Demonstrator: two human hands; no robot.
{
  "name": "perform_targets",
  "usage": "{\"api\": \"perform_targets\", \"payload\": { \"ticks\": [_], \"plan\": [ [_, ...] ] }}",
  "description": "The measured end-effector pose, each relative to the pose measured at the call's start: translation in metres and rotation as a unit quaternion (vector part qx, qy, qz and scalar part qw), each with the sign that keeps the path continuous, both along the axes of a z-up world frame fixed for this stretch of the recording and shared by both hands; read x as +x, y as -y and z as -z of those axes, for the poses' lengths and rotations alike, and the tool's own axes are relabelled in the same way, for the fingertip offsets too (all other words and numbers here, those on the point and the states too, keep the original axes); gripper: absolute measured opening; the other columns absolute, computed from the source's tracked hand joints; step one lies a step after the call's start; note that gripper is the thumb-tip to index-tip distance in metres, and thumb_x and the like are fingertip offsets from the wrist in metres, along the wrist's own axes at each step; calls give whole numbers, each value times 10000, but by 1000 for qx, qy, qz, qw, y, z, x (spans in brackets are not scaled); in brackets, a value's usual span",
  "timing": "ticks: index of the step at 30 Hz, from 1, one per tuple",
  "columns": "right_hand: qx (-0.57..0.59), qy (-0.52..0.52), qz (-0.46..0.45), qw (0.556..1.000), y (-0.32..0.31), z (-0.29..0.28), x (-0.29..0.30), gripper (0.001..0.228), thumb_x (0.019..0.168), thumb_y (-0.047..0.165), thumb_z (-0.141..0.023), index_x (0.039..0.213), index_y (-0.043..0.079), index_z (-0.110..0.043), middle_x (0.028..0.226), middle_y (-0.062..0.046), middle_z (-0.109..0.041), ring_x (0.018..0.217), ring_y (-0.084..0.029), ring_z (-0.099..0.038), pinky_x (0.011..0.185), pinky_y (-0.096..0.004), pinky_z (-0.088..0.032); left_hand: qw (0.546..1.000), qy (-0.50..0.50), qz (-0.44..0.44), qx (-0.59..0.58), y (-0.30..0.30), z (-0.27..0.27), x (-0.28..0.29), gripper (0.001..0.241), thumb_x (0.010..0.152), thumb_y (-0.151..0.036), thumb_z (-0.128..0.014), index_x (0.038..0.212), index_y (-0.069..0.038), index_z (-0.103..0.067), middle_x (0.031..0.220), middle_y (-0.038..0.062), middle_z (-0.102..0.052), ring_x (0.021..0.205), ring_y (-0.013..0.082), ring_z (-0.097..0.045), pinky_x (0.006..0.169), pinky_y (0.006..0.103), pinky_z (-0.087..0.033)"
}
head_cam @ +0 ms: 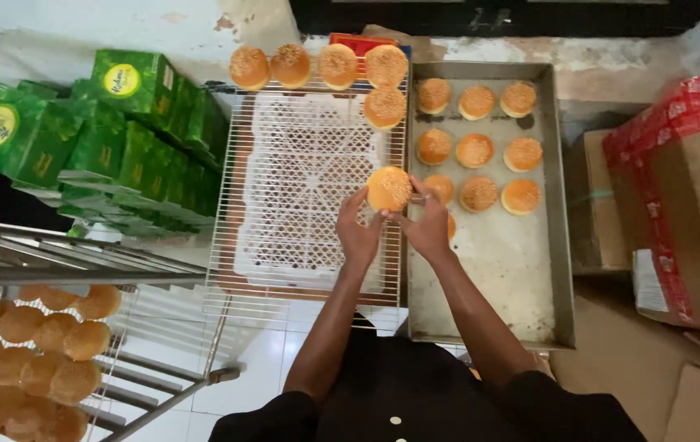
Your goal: Arrange hamburger buns from a baking tray onto a cooling rack.
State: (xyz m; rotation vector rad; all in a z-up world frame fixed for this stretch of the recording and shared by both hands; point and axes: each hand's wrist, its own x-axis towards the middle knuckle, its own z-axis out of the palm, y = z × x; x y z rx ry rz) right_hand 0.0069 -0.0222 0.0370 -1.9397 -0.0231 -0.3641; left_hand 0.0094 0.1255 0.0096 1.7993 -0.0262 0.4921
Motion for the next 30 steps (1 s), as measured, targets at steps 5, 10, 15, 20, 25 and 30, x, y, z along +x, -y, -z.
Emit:
{"api": "perform_targets", "payload": {
  "ticks": [5,10,15,20,25,30],
  "plan": [
    [-5,-1,4,1000,-57,2,49,881,646,175,-995,1417,11,-601,1252,-222,-661,1193,-409,-646,1056,-481,-495,1000,-10,-7,-11,-54,11,50,624,753,-154,-936,1308,-53,-670,1206,156,-667,1171,371,-663,1048,486,-498],
    [-30,32,28,999,-99,2,97,829,665,102,-985,1389,-34,-605,1214,-250,-633,1125,-448,-664,972,-458,-553,998,-24,26,-43,-94,21,109,579,766,-168,-933,1253,10,-676,1193,201,-630,1187,434,-638,1054,464,-513],
    [-5,33,90,995,-125,22,146,827,689,126,-998,1389,-50,-596,1204,-310,-608,1083,-502,-668,918,-479,-584,998,-45,38,-1,-108,23,164,566,743,-129,-938,1248,-20,-708,1128,206,-675,1131,429,-662,1016,497,-498],
    [41,-45,91,994,-140,-1,165,879,718,35,-948,1479,3,-510,1329,-341,-526,1066,-553,-658,919,-512,-609,997,-56,50,34,-116,49,206,557,789,-167,-915,1287,-40,-700,1151,192,-684,1124,408,-667,1017,495,-504],
    [4,-54,100,994,-138,17,184,870,744,28,-933,1488,-21,-485,1377,-332,-500,1177,-559,-601,960,-503,-594,996,-40,73,26,-114,55,227,567,797,-156,-903,1307,-35,-686,1157,195,-694,1084,389,-690,984,469,-529],
    [34,-82,100,991,-137,25,188,860,799,92,-922,1509,-18,-449,1401,-350,-486,1119,-564,-632,932,-547,-601,994,-69,86,7,-111,57,233,567,820,-118,-877,1335,-18,-663,1185,225,-666,1123,420,-670,1005,473,-515]
  ]
}}
